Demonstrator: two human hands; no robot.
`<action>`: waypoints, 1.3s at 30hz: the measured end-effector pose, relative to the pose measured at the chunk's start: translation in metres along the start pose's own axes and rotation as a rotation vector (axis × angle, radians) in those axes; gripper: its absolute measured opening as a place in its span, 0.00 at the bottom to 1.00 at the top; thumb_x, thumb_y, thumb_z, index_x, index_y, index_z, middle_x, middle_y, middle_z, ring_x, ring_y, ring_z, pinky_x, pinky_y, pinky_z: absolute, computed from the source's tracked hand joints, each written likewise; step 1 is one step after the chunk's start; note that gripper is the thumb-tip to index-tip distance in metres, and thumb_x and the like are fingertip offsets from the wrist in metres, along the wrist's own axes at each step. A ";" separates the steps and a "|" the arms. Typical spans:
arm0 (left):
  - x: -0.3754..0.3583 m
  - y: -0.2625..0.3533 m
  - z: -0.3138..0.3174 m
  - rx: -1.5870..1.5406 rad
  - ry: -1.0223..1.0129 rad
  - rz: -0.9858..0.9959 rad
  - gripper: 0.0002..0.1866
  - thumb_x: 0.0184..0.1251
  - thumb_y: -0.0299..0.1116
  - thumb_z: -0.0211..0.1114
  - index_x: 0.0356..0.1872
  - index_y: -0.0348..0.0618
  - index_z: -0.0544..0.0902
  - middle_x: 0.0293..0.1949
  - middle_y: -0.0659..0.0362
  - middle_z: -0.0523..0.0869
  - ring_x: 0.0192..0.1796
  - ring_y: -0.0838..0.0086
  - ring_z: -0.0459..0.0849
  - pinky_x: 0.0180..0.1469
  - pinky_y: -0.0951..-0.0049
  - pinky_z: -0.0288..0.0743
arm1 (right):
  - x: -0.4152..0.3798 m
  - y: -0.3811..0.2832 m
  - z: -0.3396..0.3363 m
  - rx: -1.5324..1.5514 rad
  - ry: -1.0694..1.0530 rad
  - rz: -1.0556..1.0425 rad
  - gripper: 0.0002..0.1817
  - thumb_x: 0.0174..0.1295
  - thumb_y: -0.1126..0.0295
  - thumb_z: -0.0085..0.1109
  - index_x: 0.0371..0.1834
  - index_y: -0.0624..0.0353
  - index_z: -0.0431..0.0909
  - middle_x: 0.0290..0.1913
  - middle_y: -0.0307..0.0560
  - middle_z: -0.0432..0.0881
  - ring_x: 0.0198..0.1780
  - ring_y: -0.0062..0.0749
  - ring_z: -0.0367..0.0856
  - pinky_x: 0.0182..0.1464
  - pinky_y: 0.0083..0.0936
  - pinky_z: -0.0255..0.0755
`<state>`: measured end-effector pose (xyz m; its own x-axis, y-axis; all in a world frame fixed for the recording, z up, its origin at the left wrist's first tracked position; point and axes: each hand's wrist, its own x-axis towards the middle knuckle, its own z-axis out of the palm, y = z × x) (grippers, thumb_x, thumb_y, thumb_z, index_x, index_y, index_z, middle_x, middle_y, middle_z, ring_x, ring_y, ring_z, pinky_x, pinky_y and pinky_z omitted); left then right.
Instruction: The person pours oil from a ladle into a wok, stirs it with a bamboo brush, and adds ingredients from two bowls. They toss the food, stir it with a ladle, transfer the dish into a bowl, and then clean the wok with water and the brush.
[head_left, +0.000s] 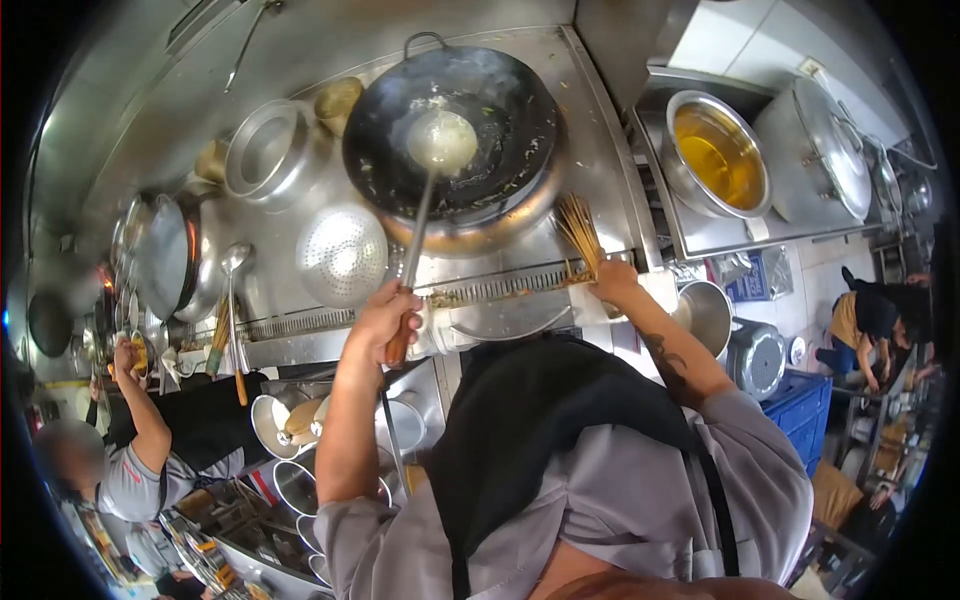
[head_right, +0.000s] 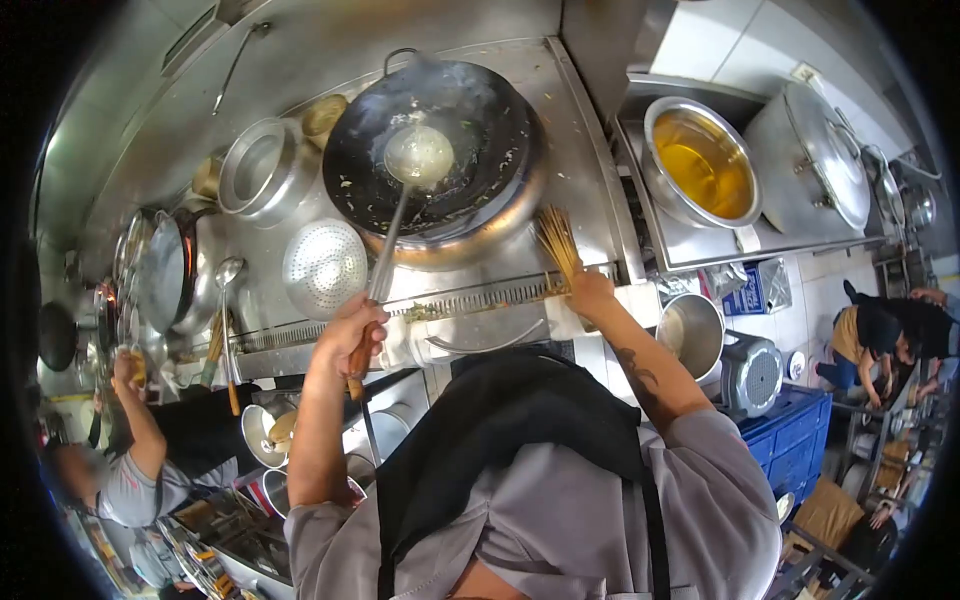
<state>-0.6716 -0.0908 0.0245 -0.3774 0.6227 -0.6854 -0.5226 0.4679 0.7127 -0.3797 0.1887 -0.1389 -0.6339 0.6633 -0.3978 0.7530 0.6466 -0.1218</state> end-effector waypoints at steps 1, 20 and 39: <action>0.004 -0.002 -0.004 0.203 0.072 0.062 0.11 0.62 0.25 0.59 0.45 0.42 0.70 0.30 0.60 0.75 0.24 0.76 0.76 0.20 0.74 0.71 | 0.003 0.004 -0.001 0.048 -0.018 0.017 0.40 0.50 0.57 0.68 0.61 0.70 0.62 0.48 0.68 0.79 0.50 0.56 0.81 0.51 0.43 0.77; -0.038 0.092 -0.086 1.706 0.418 0.631 0.10 0.61 0.26 0.55 0.42 0.36 0.79 0.28 0.45 0.84 0.33 0.52 0.85 0.38 0.55 0.78 | -0.011 0.061 -0.075 2.393 -0.554 0.142 0.17 0.64 0.49 0.55 0.39 0.50 0.70 0.33 0.49 0.77 0.26 0.39 0.77 0.27 0.34 0.73; -0.047 0.051 -0.066 1.408 0.376 0.578 0.10 0.63 0.35 0.61 0.36 0.37 0.78 0.31 0.43 0.83 0.39 0.45 0.81 0.42 0.50 0.73 | 0.128 -0.167 -0.202 -0.261 0.275 -0.654 0.12 0.56 0.65 0.57 0.36 0.57 0.86 0.40 0.54 0.86 0.43 0.48 0.86 0.47 0.38 0.79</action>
<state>-0.7312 -0.1377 0.0833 -0.5409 0.8319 -0.1242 0.7802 0.5514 0.2953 -0.6219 0.2418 0.0141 -0.9842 0.1614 -0.0731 0.1634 0.9863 -0.0223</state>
